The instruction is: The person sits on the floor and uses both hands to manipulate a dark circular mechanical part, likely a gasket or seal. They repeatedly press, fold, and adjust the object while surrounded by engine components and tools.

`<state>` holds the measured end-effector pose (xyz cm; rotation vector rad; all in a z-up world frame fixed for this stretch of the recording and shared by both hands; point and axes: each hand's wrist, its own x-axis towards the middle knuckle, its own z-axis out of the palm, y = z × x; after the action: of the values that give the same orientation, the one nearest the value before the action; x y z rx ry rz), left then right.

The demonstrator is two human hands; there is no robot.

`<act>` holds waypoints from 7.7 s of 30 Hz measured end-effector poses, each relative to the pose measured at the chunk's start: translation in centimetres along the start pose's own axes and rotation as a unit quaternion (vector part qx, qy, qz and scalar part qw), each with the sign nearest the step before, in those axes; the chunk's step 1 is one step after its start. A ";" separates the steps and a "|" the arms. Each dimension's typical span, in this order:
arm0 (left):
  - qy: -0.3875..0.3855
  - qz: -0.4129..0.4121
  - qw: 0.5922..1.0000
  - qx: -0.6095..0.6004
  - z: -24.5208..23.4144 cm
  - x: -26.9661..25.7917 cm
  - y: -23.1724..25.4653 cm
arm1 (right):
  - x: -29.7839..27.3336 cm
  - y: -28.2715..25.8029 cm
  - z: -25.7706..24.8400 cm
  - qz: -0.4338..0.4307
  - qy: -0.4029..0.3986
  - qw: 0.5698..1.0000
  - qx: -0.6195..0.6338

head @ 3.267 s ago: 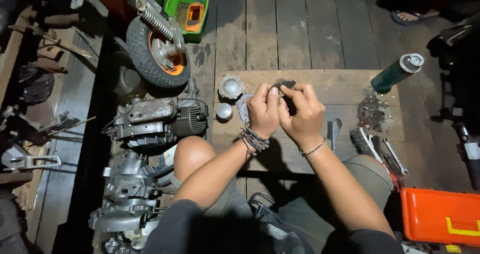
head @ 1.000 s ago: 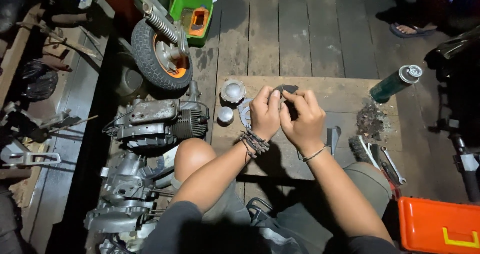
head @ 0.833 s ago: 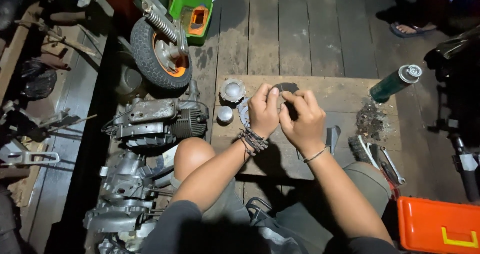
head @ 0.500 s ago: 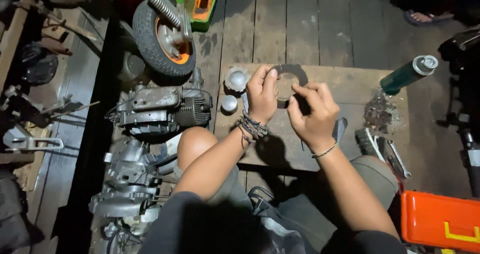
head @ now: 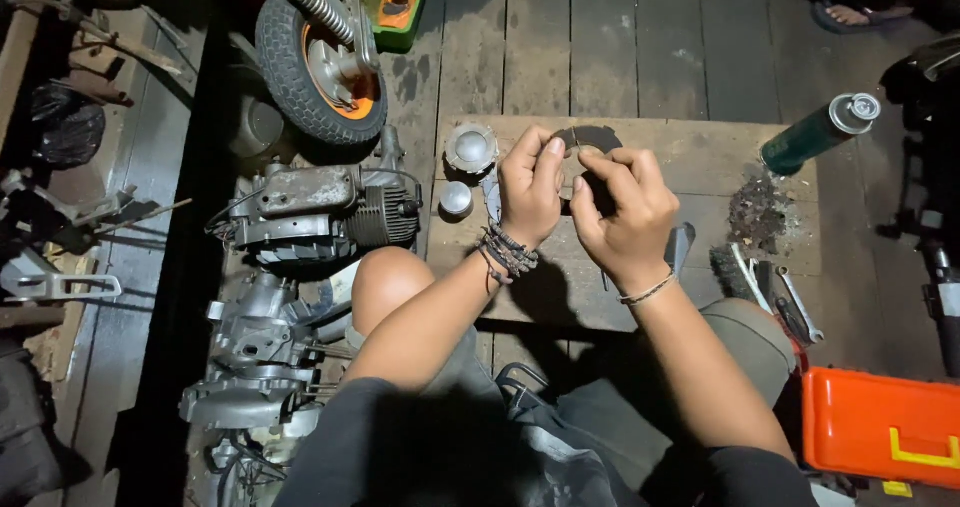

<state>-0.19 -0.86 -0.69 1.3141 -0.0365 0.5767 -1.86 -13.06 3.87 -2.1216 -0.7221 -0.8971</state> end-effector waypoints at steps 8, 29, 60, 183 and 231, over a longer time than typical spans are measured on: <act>0.008 0.051 0.994 0.098 0.1 -0.5 2.2 | 0.0 -0.1 0.0 0.000 -0.006 1.000 -0.007; 0.021 0.036 0.991 0.130 0.6 -1.3 0.9 | 0.1 -0.3 0.2 0.019 -0.005 1.000 -0.007; 0.031 0.011 0.998 0.051 -0.4 0.3 0.9 | -1.0 0.1 0.8 -0.003 -0.004 1.000 0.006; -0.001 0.004 0.996 0.094 0.5 -0.7 -0.3 | 0.2 0.9 0.2 0.033 0.027 0.999 0.026; -0.155 -0.101 0.961 0.206 -2.2 1.1 1.5 | -1.2 6.4 -0.4 0.258 -0.073 0.951 0.157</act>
<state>-0.51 1.78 0.42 1.7825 -0.0400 0.2027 1.77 -17.42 0.64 -1.9585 -0.3189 -0.3202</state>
